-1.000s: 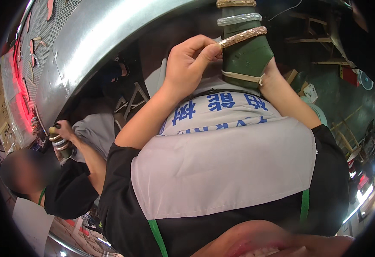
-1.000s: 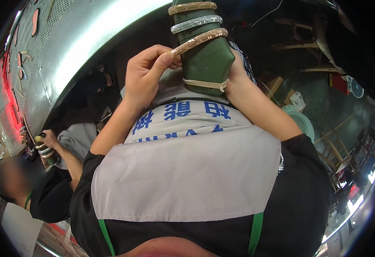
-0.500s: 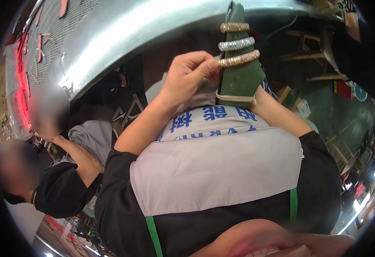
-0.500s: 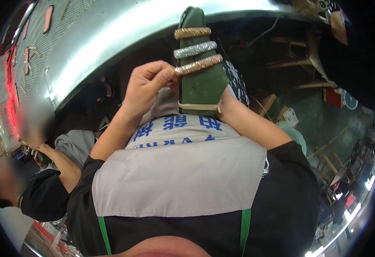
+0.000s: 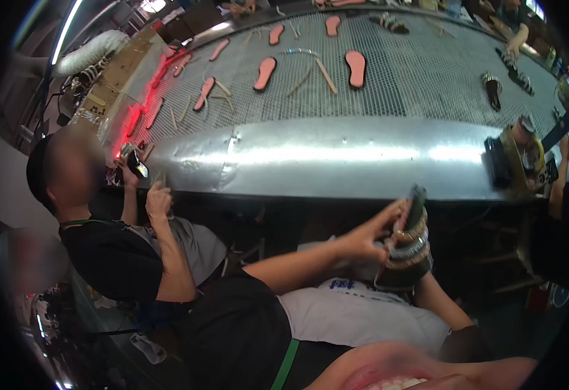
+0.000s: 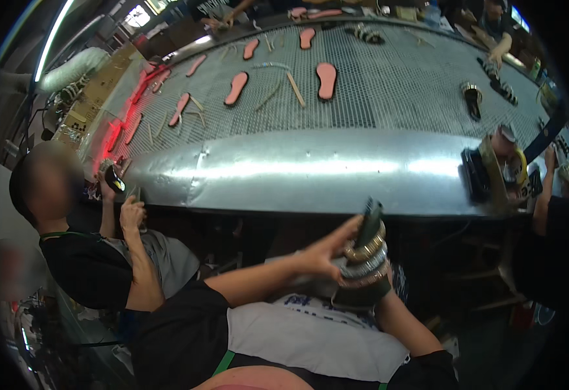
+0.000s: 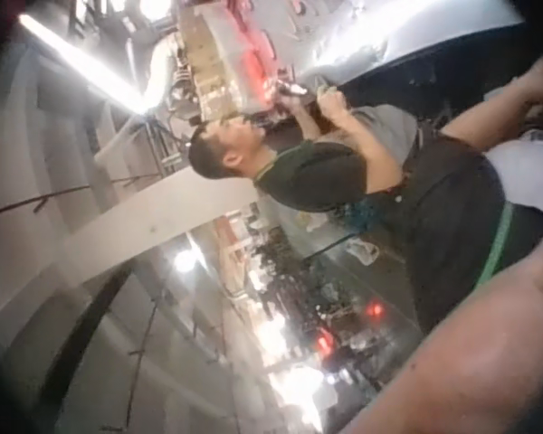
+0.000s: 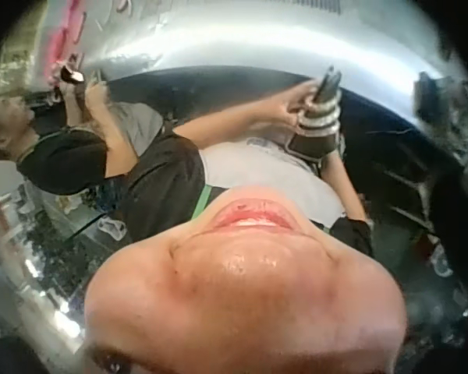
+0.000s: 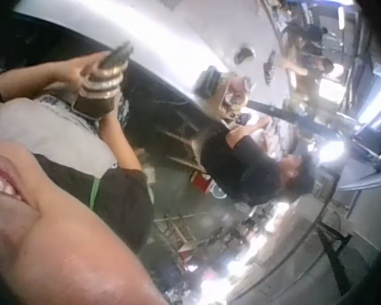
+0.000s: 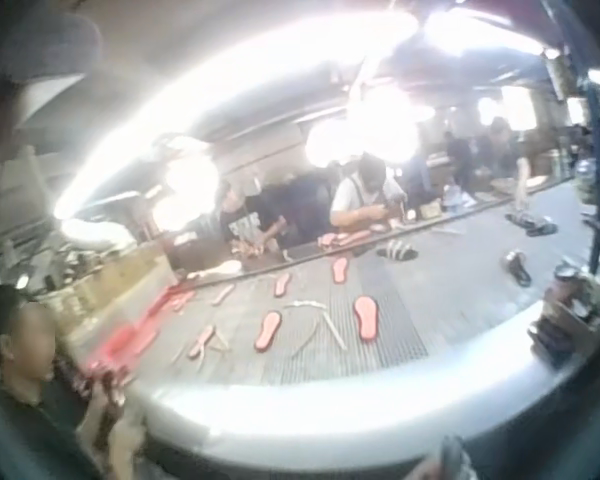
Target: The person picks decorative straps from a conveyor and fits them around a shoe last by hand to assemble sandals.
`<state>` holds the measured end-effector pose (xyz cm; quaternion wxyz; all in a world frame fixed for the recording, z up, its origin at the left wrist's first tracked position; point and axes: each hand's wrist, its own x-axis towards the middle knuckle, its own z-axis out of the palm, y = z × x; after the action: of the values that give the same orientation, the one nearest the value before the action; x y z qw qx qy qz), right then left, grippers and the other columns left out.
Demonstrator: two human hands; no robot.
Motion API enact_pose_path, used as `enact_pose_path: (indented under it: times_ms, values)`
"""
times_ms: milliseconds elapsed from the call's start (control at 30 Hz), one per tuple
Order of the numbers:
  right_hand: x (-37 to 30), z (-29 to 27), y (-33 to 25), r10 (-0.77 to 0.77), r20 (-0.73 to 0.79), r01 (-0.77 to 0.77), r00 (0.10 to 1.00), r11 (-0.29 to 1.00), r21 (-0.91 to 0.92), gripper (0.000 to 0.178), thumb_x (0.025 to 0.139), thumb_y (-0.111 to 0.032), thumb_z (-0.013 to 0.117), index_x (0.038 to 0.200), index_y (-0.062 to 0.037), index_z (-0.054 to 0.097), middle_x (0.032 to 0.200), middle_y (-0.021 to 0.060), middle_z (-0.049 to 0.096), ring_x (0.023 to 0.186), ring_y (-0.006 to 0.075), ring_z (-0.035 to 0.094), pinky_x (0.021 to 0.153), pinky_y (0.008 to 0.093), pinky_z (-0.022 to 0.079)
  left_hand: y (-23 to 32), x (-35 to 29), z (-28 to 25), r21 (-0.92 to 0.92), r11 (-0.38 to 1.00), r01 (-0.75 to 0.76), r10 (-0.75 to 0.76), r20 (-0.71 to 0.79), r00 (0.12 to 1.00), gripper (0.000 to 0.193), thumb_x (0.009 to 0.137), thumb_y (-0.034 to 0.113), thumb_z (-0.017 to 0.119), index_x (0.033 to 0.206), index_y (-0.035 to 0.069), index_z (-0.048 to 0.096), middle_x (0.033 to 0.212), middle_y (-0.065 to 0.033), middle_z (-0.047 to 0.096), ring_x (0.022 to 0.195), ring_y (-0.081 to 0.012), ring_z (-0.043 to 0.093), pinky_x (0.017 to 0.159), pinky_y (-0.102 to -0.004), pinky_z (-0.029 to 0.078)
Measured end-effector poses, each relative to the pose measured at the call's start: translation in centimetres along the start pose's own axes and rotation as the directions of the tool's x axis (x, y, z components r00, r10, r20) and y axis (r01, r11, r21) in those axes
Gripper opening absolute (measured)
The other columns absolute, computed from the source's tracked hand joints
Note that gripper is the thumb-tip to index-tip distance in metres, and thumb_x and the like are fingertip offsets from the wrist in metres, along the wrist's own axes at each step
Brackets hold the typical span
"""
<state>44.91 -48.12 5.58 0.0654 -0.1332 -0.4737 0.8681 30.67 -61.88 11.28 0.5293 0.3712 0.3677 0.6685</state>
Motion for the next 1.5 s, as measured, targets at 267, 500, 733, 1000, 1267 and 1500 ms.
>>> enact_pose_path:
  times_ms: [267,500,733,1000,1267,1500]
  values:
    - [-3.2,8.8,-9.0,-0.182,-0.139,0.112,0.973,0.907,-0.407,0.026,0.087,-0.024,0.068,0.097,-0.0003,0.072,0.087,0.0048,0.069,0.083,0.009,0.062,0.076,0.0224,0.049,3.4,-3.5,-3.0,-0.394,0.917,-0.069,-0.027,-0.234,0.972,0.075,0.091,0.043,0.058,0.147,0.011,0.02,0.129,-0.0214,0.052,0.111,-0.0317,0.056,0.095,-0.0431,0.048]
    - [-4.5,6.8,-7.3,-0.247,-0.192,0.165,0.95,0.917,-0.364,0.025,0.087,-0.025,0.069,0.093,-0.0012,0.073,0.08,0.0051,0.069,0.074,0.0092,0.063,0.065,0.0216,0.051,-1.2,-1.9,-5.8,-0.479,0.822,-0.309,0.271,-0.149,0.951,0.066,0.089,0.048,0.059,0.141,0.017,0.034,0.124,-0.0251,0.054,0.111,-0.037,0.054,0.091,-0.0473,0.049]
    - [-5.1,6.5,-6.3,-0.237,-0.162,0.157,0.958,0.906,-0.393,0.025,0.088,-0.027,0.067,0.092,-0.0027,0.073,0.078,0.0036,0.068,0.073,0.0093,0.064,0.063,0.0211,0.05,-1.4,-2.0,-4.7,-0.53,0.808,-0.257,0.32,0.028,0.947,0.055,0.088,0.047,0.06,0.137,0.026,0.045,0.122,-0.0199,0.056,0.103,-0.0306,0.05,0.088,-0.0427,0.049]
    - [-4.6,4.4,-6.8,-0.174,0.057,0.181,0.983,0.877,-0.445,0.025,0.09,-0.026,0.062,0.095,-0.0023,0.069,0.092,0.0028,0.063,0.084,0.0105,0.059,0.072,0.0251,0.047,0.2,0.5,-1.8,-0.467,0.837,-0.284,0.408,0.188,0.893,0.037,0.091,0.037,0.055,0.122,0.017,0.054,0.118,-0.0166,0.057,0.099,-0.0259,0.055,0.086,-0.0384,0.048]
    - [-12.2,1.0,1.0,0.284,0.597,-0.55,0.75,0.77,0.324,0.087,0.071,-0.048,0.076,0.134,0.0016,0.042,0.128,0.0249,0.053,0.119,0.036,0.054,0.101,0.044,0.043,-7.9,2.9,6.4,-0.445,0.889,-0.103,0.348,0.514,0.784,0.084,0.075,0.046,0.073,0.139,0.003,0.041,0.111,-0.0278,0.06,0.102,-0.0339,0.058,0.087,-0.0407,0.043]
    - [-13.7,2.4,-2.2,0.082,-0.205,-0.045,0.975,0.983,0.178,0.056,0.094,-0.043,0.052,0.131,-0.0024,0.044,0.117,0.0121,0.06,0.104,0.0227,0.062,0.089,0.0356,0.05,-3.9,-1.9,9.8,0.109,0.994,0.0,0.007,-0.065,0.998,0.102,0.075,0.009,0.074,0.148,0.004,0.003,0.143,-0.0117,0.027,0.126,-0.0239,0.038,0.101,-0.0359,0.041]
